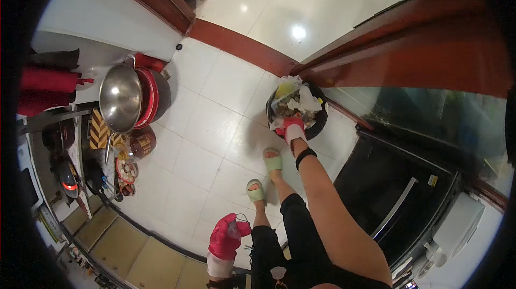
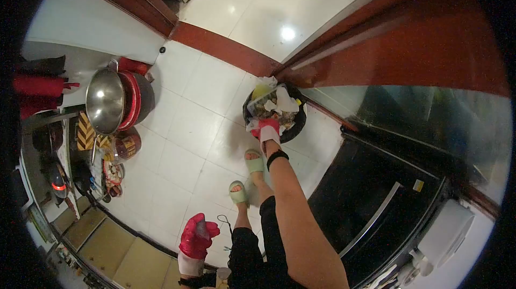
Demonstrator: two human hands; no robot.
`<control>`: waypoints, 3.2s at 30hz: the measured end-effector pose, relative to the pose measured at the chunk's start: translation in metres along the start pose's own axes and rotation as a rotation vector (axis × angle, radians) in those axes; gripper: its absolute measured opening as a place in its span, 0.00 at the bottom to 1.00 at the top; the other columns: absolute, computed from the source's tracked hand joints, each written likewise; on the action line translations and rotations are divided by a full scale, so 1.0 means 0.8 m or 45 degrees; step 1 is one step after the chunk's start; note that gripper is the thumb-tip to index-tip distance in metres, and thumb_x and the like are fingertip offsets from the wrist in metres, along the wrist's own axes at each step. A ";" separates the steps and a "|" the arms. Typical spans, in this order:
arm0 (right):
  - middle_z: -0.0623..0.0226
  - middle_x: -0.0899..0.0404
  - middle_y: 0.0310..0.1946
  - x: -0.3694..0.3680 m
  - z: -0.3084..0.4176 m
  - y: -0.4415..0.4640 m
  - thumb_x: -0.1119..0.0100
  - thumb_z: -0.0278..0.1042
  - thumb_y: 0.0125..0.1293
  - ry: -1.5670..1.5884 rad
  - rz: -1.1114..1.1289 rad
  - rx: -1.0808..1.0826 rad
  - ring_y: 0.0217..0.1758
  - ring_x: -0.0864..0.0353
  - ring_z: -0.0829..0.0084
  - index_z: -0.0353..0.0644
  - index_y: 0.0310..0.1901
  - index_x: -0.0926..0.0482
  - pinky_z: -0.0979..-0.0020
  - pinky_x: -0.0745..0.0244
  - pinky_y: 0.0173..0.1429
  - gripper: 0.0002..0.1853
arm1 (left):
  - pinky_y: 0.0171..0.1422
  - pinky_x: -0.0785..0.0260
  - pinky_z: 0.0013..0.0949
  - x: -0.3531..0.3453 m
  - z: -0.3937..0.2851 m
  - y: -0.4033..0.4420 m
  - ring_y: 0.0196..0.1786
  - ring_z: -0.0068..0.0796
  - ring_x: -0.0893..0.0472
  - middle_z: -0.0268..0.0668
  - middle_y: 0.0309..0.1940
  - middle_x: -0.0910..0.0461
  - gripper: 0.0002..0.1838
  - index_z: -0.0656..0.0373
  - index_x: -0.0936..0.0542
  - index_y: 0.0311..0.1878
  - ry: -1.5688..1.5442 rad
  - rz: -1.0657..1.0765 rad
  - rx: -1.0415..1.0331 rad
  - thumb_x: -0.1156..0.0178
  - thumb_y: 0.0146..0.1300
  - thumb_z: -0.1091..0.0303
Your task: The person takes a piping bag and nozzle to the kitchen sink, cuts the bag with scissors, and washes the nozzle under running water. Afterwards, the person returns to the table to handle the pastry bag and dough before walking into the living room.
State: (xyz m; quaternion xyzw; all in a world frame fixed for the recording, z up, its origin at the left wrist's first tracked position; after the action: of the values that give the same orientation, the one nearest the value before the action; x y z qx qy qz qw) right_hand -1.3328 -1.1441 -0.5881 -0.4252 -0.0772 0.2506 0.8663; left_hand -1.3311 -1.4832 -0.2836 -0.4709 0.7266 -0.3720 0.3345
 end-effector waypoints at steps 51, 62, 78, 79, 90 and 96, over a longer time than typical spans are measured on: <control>0.61 0.25 0.52 0.021 0.168 -0.421 0.54 0.35 0.71 0.124 0.454 0.360 0.55 0.25 0.70 0.38 0.54 0.25 0.68 0.22 0.52 0.16 | 0.57 0.30 0.29 -0.258 -0.048 0.013 0.53 0.27 0.24 0.33 0.52 0.26 0.16 0.57 0.29 0.57 0.210 1.181 -0.038 0.47 0.68 0.68; 0.57 0.22 0.51 0.202 0.122 -0.668 0.54 0.39 0.69 0.332 -0.231 1.175 0.55 0.25 0.67 0.34 0.47 0.22 0.68 0.33 0.61 0.17 | 0.62 0.34 0.38 -0.332 0.075 -0.236 0.57 0.27 0.27 0.31 0.53 0.27 0.17 0.56 0.29 0.58 0.597 1.736 0.206 0.49 0.69 0.62; 0.64 0.25 0.53 0.468 -0.144 -1.035 0.56 0.51 0.71 1.079 -1.040 1.177 0.54 0.25 0.69 0.39 0.57 0.28 0.69 0.26 0.51 0.25 | 0.60 0.31 0.36 -0.366 0.448 -0.552 0.60 0.30 0.28 0.35 0.59 0.29 0.21 0.54 0.32 0.63 1.347 2.593 -0.018 0.48 0.66 0.70; 0.65 0.25 0.54 0.483 -0.162 -1.054 0.56 0.51 0.71 1.140 -1.064 1.187 0.54 0.25 0.69 0.39 0.58 0.29 0.69 0.25 0.51 0.25 | 0.60 0.31 0.36 -0.368 0.462 -0.584 0.60 0.30 0.28 0.35 0.59 0.29 0.21 0.54 0.32 0.63 1.372 2.623 0.000 0.48 0.66 0.70; 0.65 0.34 0.61 0.538 -0.240 -1.155 0.52 0.38 0.70 0.920 -1.321 1.245 0.60 0.30 0.66 0.46 0.65 0.38 0.66 0.23 0.54 0.23 | 0.55 0.28 0.30 -0.395 0.577 -0.661 0.55 0.31 0.24 0.41 0.53 0.25 0.19 0.57 0.26 0.56 1.816 2.395 -0.636 0.42 0.61 0.74; 0.66 0.32 0.61 0.550 -0.252 -1.159 0.56 0.21 0.67 1.043 -1.350 1.183 0.60 0.29 0.68 0.46 0.65 0.37 0.69 0.21 0.49 0.24 | 0.42 0.26 0.28 -0.411 0.649 -0.589 0.39 0.30 0.20 0.41 0.42 0.20 0.15 0.61 0.24 0.52 1.213 1.741 0.167 0.42 0.64 0.67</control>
State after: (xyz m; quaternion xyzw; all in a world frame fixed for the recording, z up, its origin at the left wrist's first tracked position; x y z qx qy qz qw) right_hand -0.5420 -1.5405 -0.0299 0.0129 0.1665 -0.3617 0.9172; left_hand -0.5819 -1.4257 -0.0951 0.3019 0.8927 -0.2880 0.1703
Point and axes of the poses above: each hand's wrist, its own y-axis towards the middle knuckle, its own x-axis out of the back of the hand, z = x × y, the point moved 8 cm from there along y, towards the middle knuckle
